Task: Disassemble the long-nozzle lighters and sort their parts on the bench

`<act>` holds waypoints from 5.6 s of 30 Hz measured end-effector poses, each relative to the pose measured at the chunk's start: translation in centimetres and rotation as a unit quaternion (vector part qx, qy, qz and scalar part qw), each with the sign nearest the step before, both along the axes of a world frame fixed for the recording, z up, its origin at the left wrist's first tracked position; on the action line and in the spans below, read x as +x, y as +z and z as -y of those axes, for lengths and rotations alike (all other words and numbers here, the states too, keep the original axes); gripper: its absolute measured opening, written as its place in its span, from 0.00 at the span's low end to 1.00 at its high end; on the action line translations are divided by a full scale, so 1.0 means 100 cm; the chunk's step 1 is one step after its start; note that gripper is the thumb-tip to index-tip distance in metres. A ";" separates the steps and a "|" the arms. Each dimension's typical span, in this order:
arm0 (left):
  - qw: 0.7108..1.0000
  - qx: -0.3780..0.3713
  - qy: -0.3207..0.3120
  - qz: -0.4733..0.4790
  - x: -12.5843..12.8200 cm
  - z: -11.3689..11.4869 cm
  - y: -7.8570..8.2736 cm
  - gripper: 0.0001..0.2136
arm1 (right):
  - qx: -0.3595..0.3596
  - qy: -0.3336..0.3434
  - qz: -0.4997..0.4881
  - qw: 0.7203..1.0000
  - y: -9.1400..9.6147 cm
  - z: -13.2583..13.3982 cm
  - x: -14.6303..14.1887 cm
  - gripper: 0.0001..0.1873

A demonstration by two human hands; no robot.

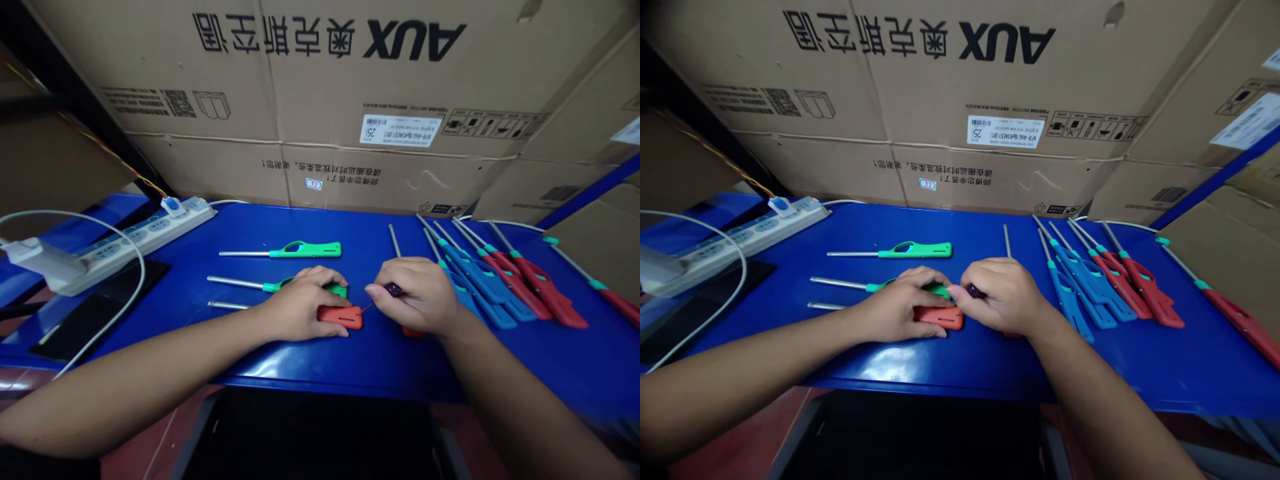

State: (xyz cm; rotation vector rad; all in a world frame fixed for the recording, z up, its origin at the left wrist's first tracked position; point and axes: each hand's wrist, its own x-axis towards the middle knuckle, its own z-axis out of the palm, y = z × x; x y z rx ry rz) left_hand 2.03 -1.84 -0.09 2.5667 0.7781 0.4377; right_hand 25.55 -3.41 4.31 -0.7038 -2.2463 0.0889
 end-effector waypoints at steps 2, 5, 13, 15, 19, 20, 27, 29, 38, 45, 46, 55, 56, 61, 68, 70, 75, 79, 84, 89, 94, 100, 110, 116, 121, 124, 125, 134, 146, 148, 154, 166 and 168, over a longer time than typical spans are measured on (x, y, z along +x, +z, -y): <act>1.000 0.006 0.002 -0.004 0.001 0.001 0.000 0.21 | -0.003 -0.009 0.019 1.000 0.001 0.000 -0.001 0.16; 1.000 0.018 0.010 -0.003 0.002 0.004 -0.002 0.20 | 0.020 -0.092 0.105 0.990 0.010 0.004 -0.004 0.22; 0.999 0.017 0.031 -0.004 0.007 0.011 0.000 0.14 | -0.012 -0.115 0.403 0.908 0.061 0.022 -0.029 0.22; 0.999 0.014 0.033 -0.004 0.007 0.012 0.000 0.15 | -0.045 -0.040 0.440 0.896 0.068 0.022 -0.028 0.11; 0.999 0.024 0.025 0.000 0.006 0.012 -0.002 0.17 | -0.071 -0.002 0.459 0.886 0.072 0.019 -0.019 0.11; 0.999 0.026 0.024 0.001 0.006 0.012 -0.002 0.17 | -0.080 0.004 0.456 0.887 0.072 0.018 -0.017 0.13; 0.999 0.004 0.030 0.010 0.006 0.013 -0.004 0.21 | -0.059 0.083 0.428 0.898 0.071 0.021 -0.017 0.17; 0.999 -0.007 0.037 0.022 0.006 0.013 -0.005 0.25 | -0.055 0.076 0.432 0.897 0.071 0.021 -0.019 0.16; 0.999 -0.011 0.033 0.012 0.006 0.012 -0.002 0.22 | -0.091 0.040 0.470 0.877 0.075 0.021 -0.017 0.23; 0.999 -0.015 0.042 0.017 0.007 0.015 0.000 0.16 | -0.105 -0.103 0.515 0.844 0.077 0.018 -0.022 0.16; 0.999 -0.016 0.043 0.017 0.007 0.015 0.000 0.16 | -0.112 -0.108 0.517 0.842 0.076 0.018 -0.022 0.16; 0.999 -0.013 0.036 0.014 0.005 0.013 -0.001 0.16 | -0.106 -0.083 0.481 0.866 0.073 0.013 -0.017 0.15; 0.999 -0.013 0.036 0.014 0.005 0.013 -0.002 0.17 | -0.113 -0.088 0.489 0.861 0.073 0.013 -0.017 0.15; 0.999 -0.010 0.033 0.014 0.005 0.012 -0.002 0.18 | -0.140 0.057 0.419 0.895 0.076 0.017 -0.018 0.19; 0.999 -0.016 0.032 0.016 0.005 0.012 0.000 0.16 | -0.072 -0.031 0.499 0.863 0.072 0.023 -0.017 0.14; 0.999 -0.013 0.032 0.020 0.005 0.012 -0.001 0.17 | -0.081 0.013 0.471 0.878 0.072 0.024 -0.016 0.17; 0.999 -0.005 0.027 0.021 0.006 0.011 -0.001 0.16 | -0.048 0.031 0.475 0.878 0.068 0.022 -0.017 0.13; 1.000 -0.006 0.026 0.014 0.005 0.011 0.000 0.15 | -0.051 -0.039 0.495 0.867 0.049 0.031 -0.022 0.09; 0.999 -0.013 0.029 0.012 0.004 0.011 0.000 0.15 | -0.085 -0.035 0.414 0.905 0.002 0.081 -0.034 0.14; 0.999 -0.024 0.028 0.001 0.006 0.011 0.002 0.16 | -0.145 -0.035 0.384 0.911 -0.036 0.104 -0.057 0.35; 0.999 -0.027 0.023 0.007 0.005 0.009 0.002 0.16 | -0.145 -0.047 0.389 0.909 -0.019 0.088 -0.082 0.28; 0.999 -0.035 0.020 0.002 0.004 0.007 0.002 0.16 | -0.158 -0.052 0.389 0.906 -0.009 0.087 -0.100 0.18; 0.999 -0.026 0.015 0.013 0.005 0.008 0.001 0.16 | -0.254 -0.091 0.179 0.946 0.031 0.058 -0.021 0.05; 0.999 -0.024 0.020 0.012 0.004 0.009 0.000 0.17 | -0.405 -0.116 -0.040 0.906 0.018 0.039 0.011 0.27; 1.000 -0.021 0.017 0.012 0.005 0.009 0.001 0.16 | -0.354 -0.139 -0.008 0.925 0.013 0.042 0.006 0.33; 1.000 -0.024 0.018 0.007 0.005 0.009 0.002 0.16 | -0.361 -0.131 -0.004 0.923 0.014 0.041 0.002 0.32; 1.000 -0.023 0.017 0.005 0.005 0.009 0.002 0.16 | -0.360 -0.129 0.002 0.924 0.014 0.040 0.001 0.32; 1.000 -0.015 0.020 0.000 0.006 0.010 0.003 0.17 | -0.327 -0.164 0.056 0.929 0.024 0.026 -0.007 0.31; 1.000 -0.009 0.022 -0.001 0.007 0.011 0.001 0.17 | -0.235 -0.090 0.295 0.922 0.056 0.016 -0.020 0.07; 1.000 -0.011 0.020 -0.001 0.007 0.012 0.003 0.17 | -0.208 -0.036 0.353 0.912 0.063 0.017 -0.018 0.08; 1.000 0.000 0.020 -0.011 0.007 0.013 0.003 0.18 | -0.069 -0.132 0.468 0.871 0.067 0.019 -0.016 0.25; 0.999 0.048 0.014 -0.008 0.012 0.013 0.005 0.16 | -0.102 -0.090 0.454 0.881 0.067 0.018 -0.010 0.20; 0.998 0.060 0.015 -0.009 0.015 0.013 0.007 0.16 | -0.131 -0.045 0.416 0.899 0.066 0.018 -0.007 0.18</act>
